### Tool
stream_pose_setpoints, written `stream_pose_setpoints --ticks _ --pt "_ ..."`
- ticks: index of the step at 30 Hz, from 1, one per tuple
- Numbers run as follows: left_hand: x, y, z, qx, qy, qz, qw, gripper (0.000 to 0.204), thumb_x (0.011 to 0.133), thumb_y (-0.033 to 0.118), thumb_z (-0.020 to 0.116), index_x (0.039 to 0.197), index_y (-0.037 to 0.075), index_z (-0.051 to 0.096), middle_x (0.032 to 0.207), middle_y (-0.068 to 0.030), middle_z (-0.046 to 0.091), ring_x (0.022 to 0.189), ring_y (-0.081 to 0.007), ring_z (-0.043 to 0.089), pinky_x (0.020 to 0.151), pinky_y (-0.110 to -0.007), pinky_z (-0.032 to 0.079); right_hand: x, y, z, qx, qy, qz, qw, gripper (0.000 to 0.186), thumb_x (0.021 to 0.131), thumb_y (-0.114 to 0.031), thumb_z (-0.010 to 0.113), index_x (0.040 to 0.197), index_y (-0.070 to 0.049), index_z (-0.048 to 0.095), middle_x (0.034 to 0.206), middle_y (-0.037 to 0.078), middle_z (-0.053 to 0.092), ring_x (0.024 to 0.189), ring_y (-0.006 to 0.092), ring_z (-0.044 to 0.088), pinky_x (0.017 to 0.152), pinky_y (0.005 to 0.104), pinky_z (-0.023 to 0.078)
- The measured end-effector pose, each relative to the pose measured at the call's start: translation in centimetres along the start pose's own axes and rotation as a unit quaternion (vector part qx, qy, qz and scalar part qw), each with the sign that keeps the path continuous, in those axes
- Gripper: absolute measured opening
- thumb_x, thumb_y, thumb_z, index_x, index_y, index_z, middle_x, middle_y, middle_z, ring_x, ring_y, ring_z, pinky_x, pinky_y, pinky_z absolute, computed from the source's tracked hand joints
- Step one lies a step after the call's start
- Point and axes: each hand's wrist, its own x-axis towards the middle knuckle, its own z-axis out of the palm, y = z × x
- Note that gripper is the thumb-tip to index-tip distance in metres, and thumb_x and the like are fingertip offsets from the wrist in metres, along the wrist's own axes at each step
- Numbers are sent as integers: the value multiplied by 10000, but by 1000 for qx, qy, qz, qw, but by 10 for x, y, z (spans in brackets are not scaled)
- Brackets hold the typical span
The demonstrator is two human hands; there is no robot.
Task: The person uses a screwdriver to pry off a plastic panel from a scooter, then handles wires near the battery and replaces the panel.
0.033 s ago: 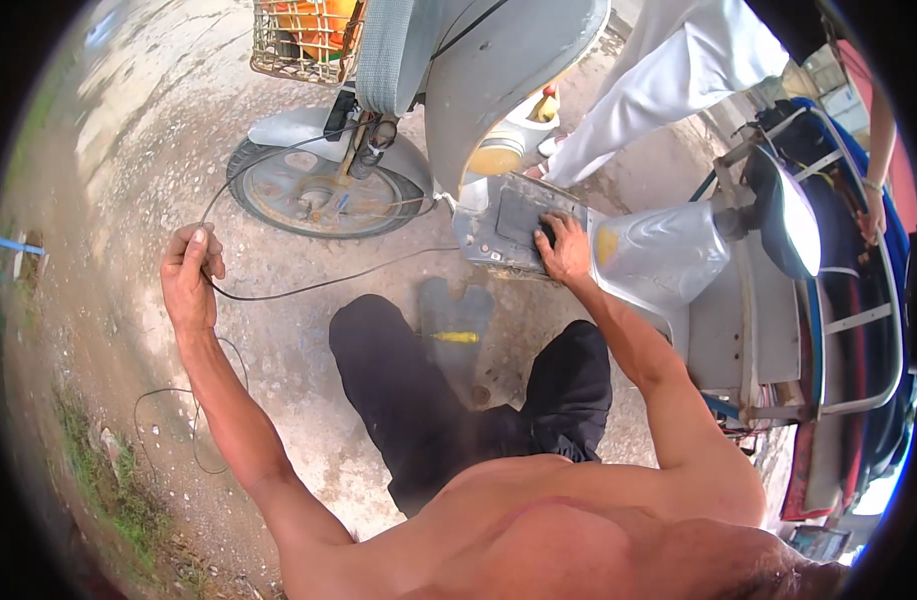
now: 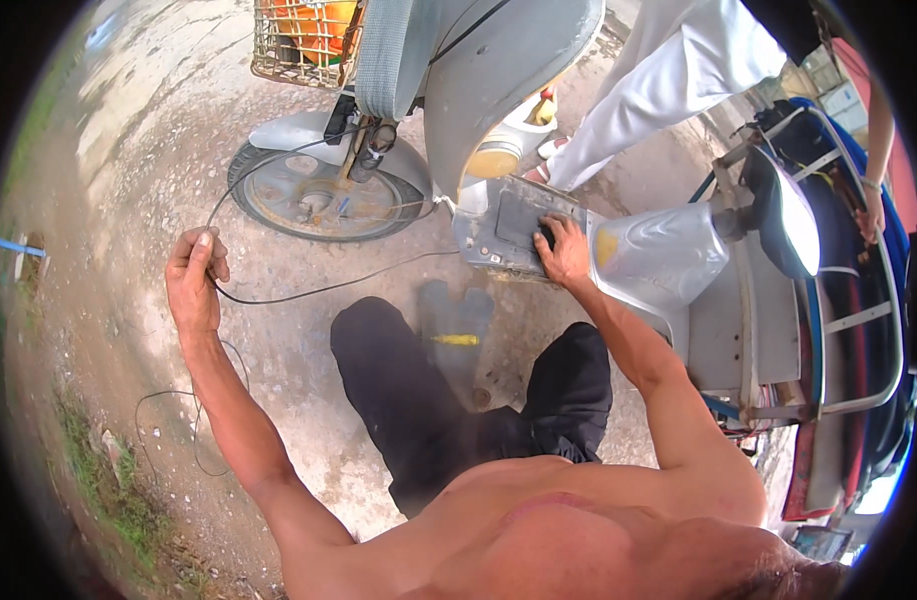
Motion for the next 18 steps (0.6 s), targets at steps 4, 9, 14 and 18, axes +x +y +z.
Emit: stream_pose_setpoints --ticks 4,9,14,18 --pt "-4 -14 5 35 -12 -19 999 197 998 197 664 1038 5 682 800 -21 638 611 -91 522 572 -233 407 -6 2 0 10 2 6 1000 441 930 -372 657 1282 -107 666 1359 109 612 1269 348 541 1063 496 425" --pt "-11 -9 7 33 -14 -18 999 188 999 192 656 1026 8 678 793 -23 635 611 -91 524 563 -238 411 -5 -8 -2 13 4 5 1000 445 929 -371 653 1282 -99 666 1359 122 610 1276 348 539 1064 491 425" --pt "-13 -6 23 32 -22 -15 999 181 996 191 652 1005 12 676 782 -18 630 600 -90 519 561 -237 411 -9 -1 -6 13 -2 14 1000 440 929 -373 653 1274 -102 677 1363 120 610 1277 348 540 1063 488 425" --pt "-9 -10 36 12 -37 -12 999 174 993 170 646 1021 2 681 783 -24 635 604 -101 525 570 -250 416 -6 8 -8 16 -6 20 1000 449 935 -374 648 1299 -111 664 1383 118 598 1297 339 529 1072 482 418"
